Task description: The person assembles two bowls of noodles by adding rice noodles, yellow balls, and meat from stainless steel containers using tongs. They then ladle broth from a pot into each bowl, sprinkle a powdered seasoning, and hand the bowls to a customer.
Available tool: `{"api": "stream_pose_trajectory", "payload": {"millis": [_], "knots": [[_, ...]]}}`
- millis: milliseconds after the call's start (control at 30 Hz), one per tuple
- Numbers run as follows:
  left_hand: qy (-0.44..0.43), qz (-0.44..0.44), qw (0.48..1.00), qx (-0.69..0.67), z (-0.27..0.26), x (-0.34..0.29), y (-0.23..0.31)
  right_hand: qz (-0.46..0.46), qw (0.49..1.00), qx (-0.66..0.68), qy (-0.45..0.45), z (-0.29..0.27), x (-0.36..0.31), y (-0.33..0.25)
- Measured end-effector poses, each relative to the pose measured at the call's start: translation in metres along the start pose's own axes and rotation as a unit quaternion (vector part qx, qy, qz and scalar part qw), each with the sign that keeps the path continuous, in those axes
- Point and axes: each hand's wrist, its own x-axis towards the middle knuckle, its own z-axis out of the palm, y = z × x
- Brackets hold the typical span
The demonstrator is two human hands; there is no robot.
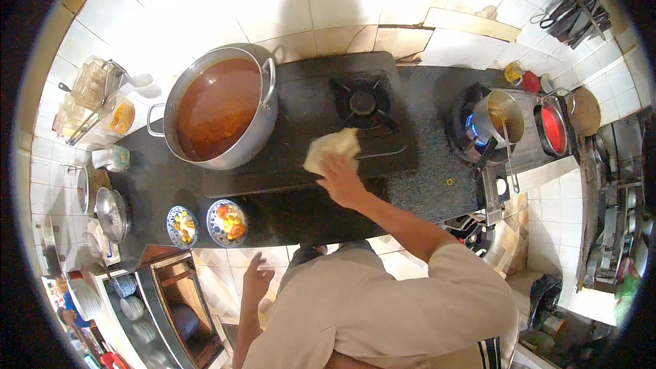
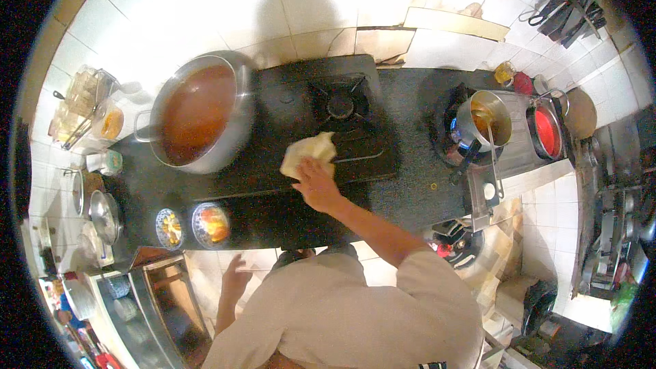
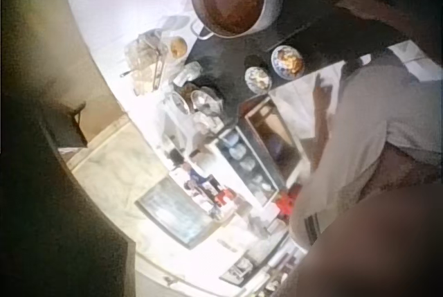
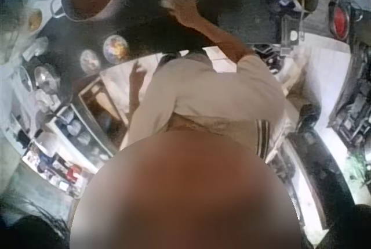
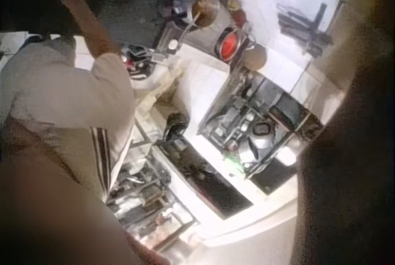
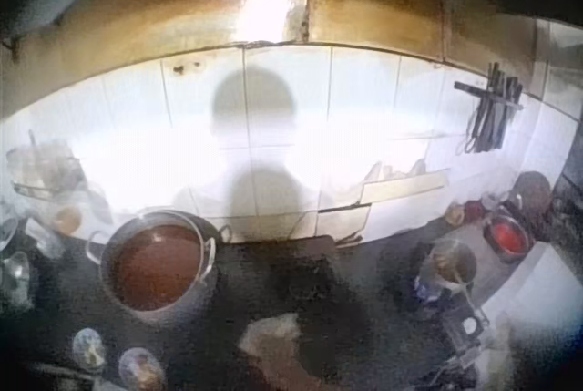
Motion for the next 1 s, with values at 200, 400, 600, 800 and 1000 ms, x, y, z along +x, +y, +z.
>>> {"api": "stream_pose_trajectory", "payload": {"millis": [200,400,600,800,1000], "knots": [[0.011,-0.118,0.991,0.069,-0.002,-0.070,-0.121,0.094,0.987,-0.125,0.030,0.043,0.169,0.031],[-0.006,-0.156,0.983,-0.095,0.009,-0.083,-0.203,0.130,0.983,-0.123,0.042,0.038,0.202,0.039],[-0.128,-0.147,0.975,-0.104,0.006,0.021,-0.196,-0.003,0.996,-0.080,0.046,0.050,0.068,-0.031],[-0.182,-0.081,0.976,-0.085,-0.023,0.113,-0.161,0.118,0.983,-0.025,0.141,-0.024,-0.042,-0.024],[-0.223,-0.032,0.973,-0.053,-0.009,0.150,-0.112,0.510,0.811,-0.037,0.285,-0.066,-0.137,0.010]]}}
